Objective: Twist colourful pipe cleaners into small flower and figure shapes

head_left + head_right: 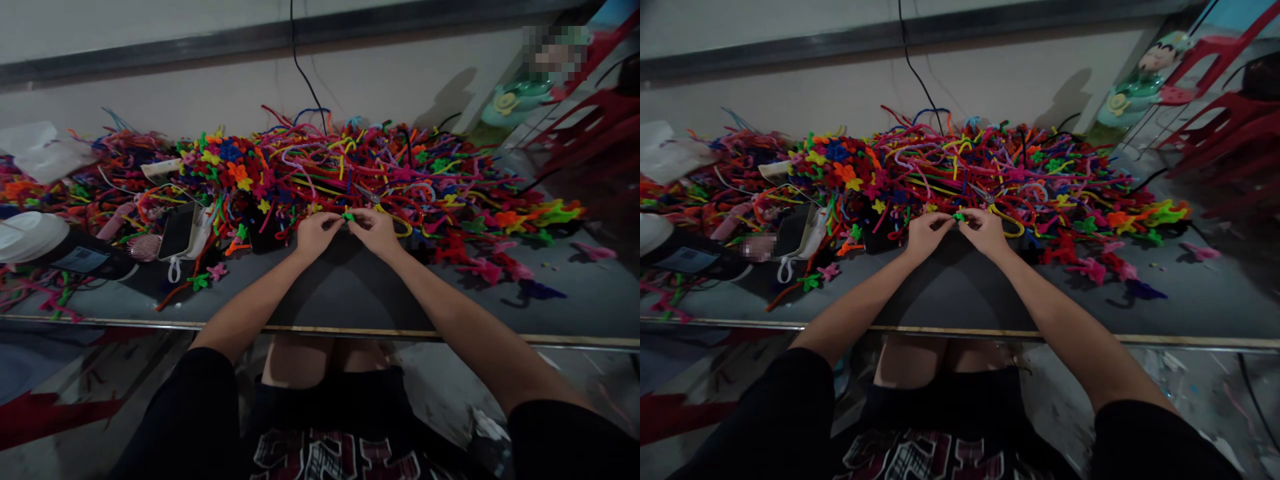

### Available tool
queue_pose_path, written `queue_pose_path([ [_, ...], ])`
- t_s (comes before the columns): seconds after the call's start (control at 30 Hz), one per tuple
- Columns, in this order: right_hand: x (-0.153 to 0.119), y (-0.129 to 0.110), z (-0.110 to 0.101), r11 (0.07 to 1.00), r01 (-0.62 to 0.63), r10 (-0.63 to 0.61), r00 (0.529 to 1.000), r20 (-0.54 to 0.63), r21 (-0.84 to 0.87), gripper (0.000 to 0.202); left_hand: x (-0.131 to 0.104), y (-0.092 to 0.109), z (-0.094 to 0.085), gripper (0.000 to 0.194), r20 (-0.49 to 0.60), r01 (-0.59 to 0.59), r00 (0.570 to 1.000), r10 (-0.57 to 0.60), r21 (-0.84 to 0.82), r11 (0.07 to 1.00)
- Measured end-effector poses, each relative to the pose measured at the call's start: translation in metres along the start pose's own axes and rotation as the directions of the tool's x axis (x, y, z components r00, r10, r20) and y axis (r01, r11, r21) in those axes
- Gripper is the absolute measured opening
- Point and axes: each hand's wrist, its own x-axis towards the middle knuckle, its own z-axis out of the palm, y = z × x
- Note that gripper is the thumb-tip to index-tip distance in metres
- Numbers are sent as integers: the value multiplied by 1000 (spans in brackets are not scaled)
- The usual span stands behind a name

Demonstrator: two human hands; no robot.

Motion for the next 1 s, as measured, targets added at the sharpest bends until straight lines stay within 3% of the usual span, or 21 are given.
queue_pose_path([
  [0.2, -2, -8, 1, 994, 44, -51, 997, -66, -101, 21, -3, 6, 2, 17, 10, -24, 1000, 23, 140, 990],
  [0.43, -5, -12, 4, 990, 25, -46, 988, -150, -138, 18, -6, 13, 2, 17, 52, -99, 994, 91, 175, 980],
  [0.53, -6, -13, 4, 991, 17, -38, 987, -158, -134, 18, -5, 16, 2, 16, 46, -88, 995, 83, 102, 991],
  [0.67, -4, -9, 3, 998, 0, -9, 992, -127, -68, 19, -2, 10, 3, 16, 73, 18, 997, -10, -108, 994],
  [0.83, 0, -8, 4, 932, -238, 242, 970, 18, 275, 22, -2, 1, 10, 24, 151, 178, 980, -128, -394, 902],
  [0.93, 3, -7, 3, 871, -323, 317, 945, 77, 371, 23, -3, 0, 12, 28, 168, 217, 973, -158, -431, 876],
  [1.0, 4, -5, 2, 873, -333, 335, 940, 57, 357, 24, -2, 1, 9, 28, 135, 171, 982, -131, -350, 921],
])
